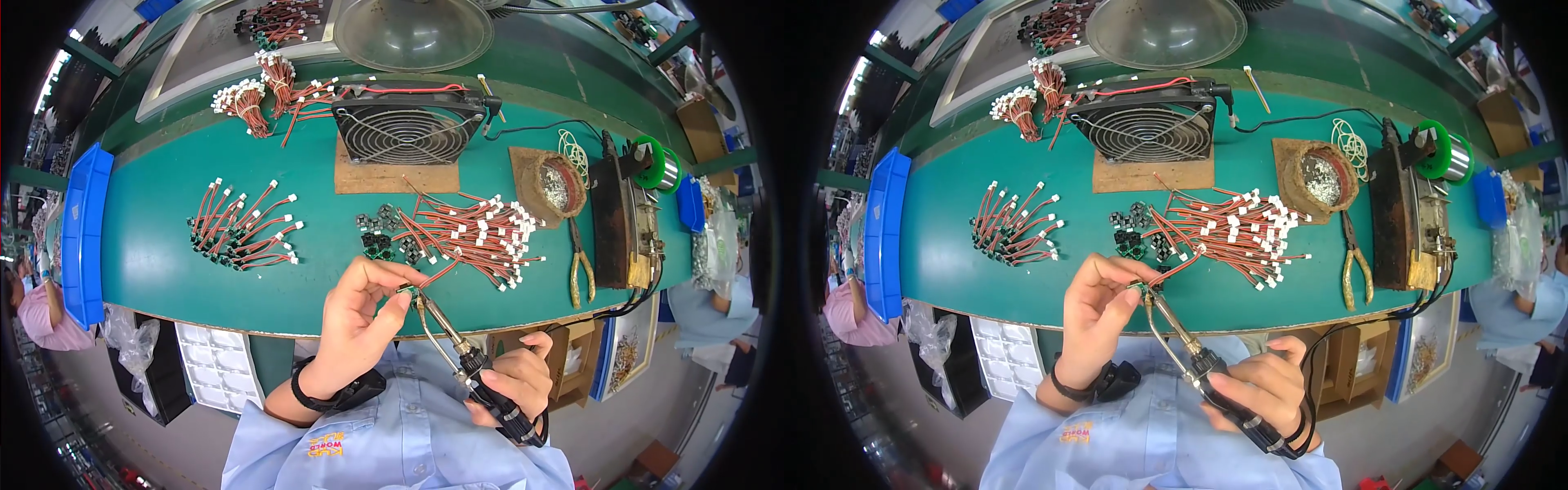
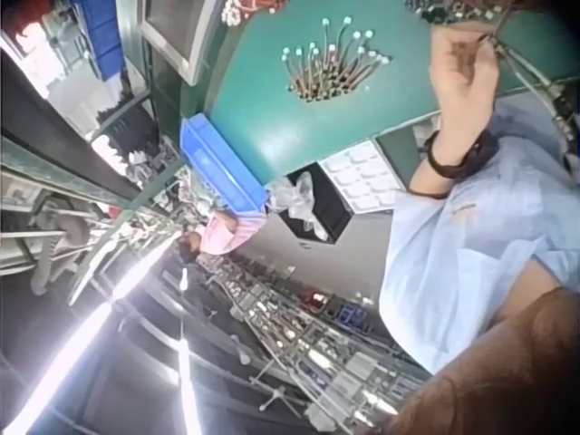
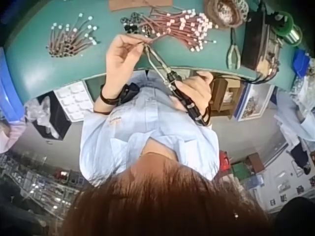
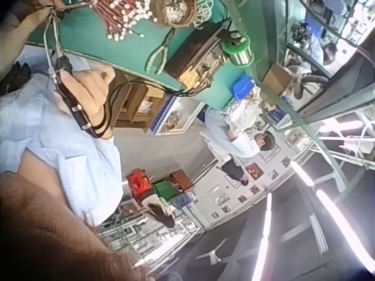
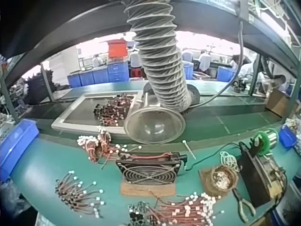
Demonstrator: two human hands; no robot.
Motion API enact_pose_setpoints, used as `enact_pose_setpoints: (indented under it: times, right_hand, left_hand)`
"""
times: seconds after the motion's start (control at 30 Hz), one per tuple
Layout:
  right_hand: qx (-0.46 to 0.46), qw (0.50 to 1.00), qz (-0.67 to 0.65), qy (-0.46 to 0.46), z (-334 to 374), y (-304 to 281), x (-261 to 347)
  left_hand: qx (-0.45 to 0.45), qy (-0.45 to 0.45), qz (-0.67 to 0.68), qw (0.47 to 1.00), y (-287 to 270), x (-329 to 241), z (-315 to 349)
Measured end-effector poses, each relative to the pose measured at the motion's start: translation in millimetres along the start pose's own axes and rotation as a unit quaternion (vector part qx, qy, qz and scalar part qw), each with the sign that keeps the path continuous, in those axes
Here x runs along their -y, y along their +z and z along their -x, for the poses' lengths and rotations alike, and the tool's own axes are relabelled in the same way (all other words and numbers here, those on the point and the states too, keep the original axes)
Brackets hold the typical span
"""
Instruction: The person solders wires to circuit boards using a soldering iron, handling each board and wire by hand. They pick up a circuit board, align a wire against it, and apply the soldering iron tip to the connection point before setting the completed assembly down.
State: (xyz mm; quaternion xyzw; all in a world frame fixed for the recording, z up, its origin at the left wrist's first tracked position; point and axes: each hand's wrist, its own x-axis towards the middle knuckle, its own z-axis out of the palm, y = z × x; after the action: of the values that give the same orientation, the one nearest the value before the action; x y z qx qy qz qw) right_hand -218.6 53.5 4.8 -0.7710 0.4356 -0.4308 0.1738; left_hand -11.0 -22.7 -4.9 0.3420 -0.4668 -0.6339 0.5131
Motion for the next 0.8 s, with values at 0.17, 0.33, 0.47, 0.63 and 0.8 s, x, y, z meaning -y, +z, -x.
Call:
enact_pose_setpoints:
  times: [0.17, 0.33, 0.47, 0.63, 0.8]
  right_hand:
    - [-0.012, 1.0, -0.003, -0.005, 1.0, 1.5, -0.9]
    - [0.006, 0.999, -0.019, 0.03, -1.9, -3.4, 4.1]
    - [-0.001, 0.999, -0.021, 0.03, 0.1, -2.9, 4.1]
    - [0.008, 0.999, -0.007, 0.03, 1.5, -3.2, 6.3]
    - [0.009, 1.0, 0.002, 0.029, 2.8, -3.0, 7.4]
  left_hand:
    - [-0.002, -0.004, -0.006, 1.0, 0.5, 0.5, 1.2]
    - [-0.004, -0.009, -0.007, 1.0, 0.9, 0.1, 2.0]
    - [-0.002, -0.014, -0.009, 1.0, 0.9, 0.1, 2.3]
    - [-0.004, 0.0, -0.013, 1.0, 0.8, 0.6, 2.5]
    - [-0.006, -0.001, -0.019, 1.0, 0.7, -1.4, 2.8]
